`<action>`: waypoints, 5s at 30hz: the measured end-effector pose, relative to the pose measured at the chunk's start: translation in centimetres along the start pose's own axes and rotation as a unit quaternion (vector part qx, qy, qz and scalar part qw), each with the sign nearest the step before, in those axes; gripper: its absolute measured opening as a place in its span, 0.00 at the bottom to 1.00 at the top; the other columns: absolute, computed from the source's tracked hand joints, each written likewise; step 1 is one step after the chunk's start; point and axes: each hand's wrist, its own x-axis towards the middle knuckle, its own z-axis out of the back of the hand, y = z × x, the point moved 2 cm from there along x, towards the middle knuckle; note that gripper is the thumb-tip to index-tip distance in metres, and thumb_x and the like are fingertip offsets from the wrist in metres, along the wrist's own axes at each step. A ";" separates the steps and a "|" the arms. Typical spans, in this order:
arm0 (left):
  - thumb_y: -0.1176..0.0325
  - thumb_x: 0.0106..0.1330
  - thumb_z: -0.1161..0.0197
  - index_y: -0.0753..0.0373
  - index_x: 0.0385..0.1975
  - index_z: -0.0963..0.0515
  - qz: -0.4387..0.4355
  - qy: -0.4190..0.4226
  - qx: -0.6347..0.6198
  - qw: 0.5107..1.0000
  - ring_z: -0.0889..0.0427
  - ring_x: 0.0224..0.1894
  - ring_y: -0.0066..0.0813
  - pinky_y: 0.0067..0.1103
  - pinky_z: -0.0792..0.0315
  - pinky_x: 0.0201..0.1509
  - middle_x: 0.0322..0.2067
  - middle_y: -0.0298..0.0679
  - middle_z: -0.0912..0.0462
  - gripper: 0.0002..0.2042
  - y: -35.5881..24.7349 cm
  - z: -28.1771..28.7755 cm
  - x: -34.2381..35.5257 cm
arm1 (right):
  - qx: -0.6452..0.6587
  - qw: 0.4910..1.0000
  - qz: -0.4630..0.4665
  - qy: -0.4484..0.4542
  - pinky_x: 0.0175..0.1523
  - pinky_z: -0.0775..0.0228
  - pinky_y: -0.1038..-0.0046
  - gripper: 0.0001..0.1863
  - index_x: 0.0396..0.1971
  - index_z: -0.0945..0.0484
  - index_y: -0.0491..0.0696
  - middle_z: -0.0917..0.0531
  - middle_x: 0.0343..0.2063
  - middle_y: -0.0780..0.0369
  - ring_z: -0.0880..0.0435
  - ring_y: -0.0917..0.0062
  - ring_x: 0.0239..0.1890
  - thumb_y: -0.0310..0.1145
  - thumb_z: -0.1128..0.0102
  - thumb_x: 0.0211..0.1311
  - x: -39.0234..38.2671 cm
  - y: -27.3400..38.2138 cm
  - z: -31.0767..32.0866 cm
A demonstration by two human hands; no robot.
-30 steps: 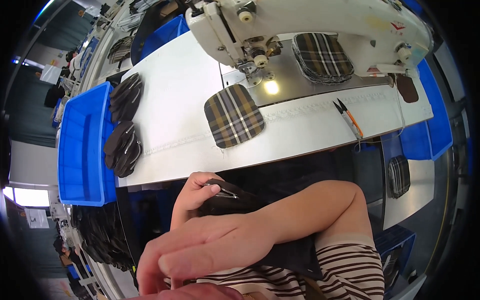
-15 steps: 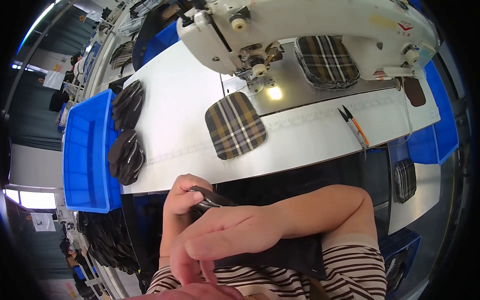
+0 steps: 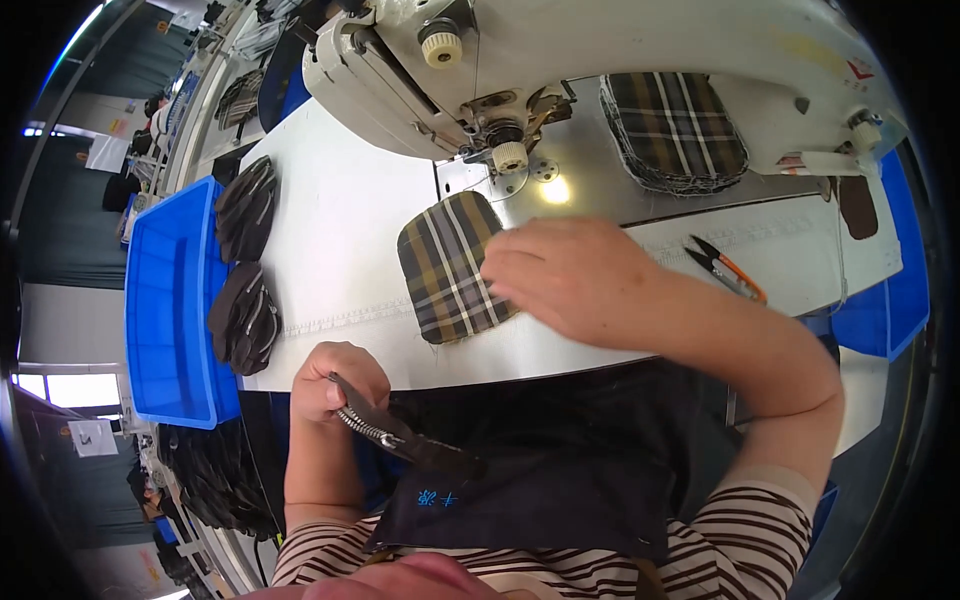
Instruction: Sewing components of a small dark leather pouch using an industrial sewing machine.
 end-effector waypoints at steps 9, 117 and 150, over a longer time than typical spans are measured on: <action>0.61 0.78 0.38 0.69 0.49 0.16 0.180 -0.020 0.325 0.928 0.19 0.41 0.24 0.23 0.24 0.51 0.38 0.36 0.13 0.15 -5.2 1.9 13.3 | -0.230 0.962 0.133 0.058 0.61 0.23 0.63 0.23 0.48 0.16 0.39 0.15 0.53 0.55 0.18 0.63 0.61 0.42 0.29 0.62 0.6 -4.4 -2.5; 0.63 0.66 0.28 0.60 0.47 0.12 -0.012 -0.085 0.734 0.674 0.13 0.36 0.48 0.33 0.19 0.42 0.34 0.46 0.12 0.13 -0.6 1.7 17.5 | -0.368 0.914 0.168 0.029 0.27 0.42 0.75 0.10 0.34 0.13 0.46 0.11 0.48 0.53 0.29 0.81 0.22 0.32 0.34 0.53 -0.4 -2.5 -3.4; 0.63 0.64 0.27 0.58 0.48 0.12 -0.034 -0.101 0.770 0.629 0.13 0.39 0.48 0.36 0.19 0.43 0.34 0.45 0.11 0.14 0.3 1.2 18.2 | -0.401 0.887 0.228 0.020 0.26 0.42 0.77 0.12 0.29 0.14 0.41 0.11 0.33 0.55 0.23 0.79 0.25 0.34 0.35 0.48 -0.3 -1.8 -2.6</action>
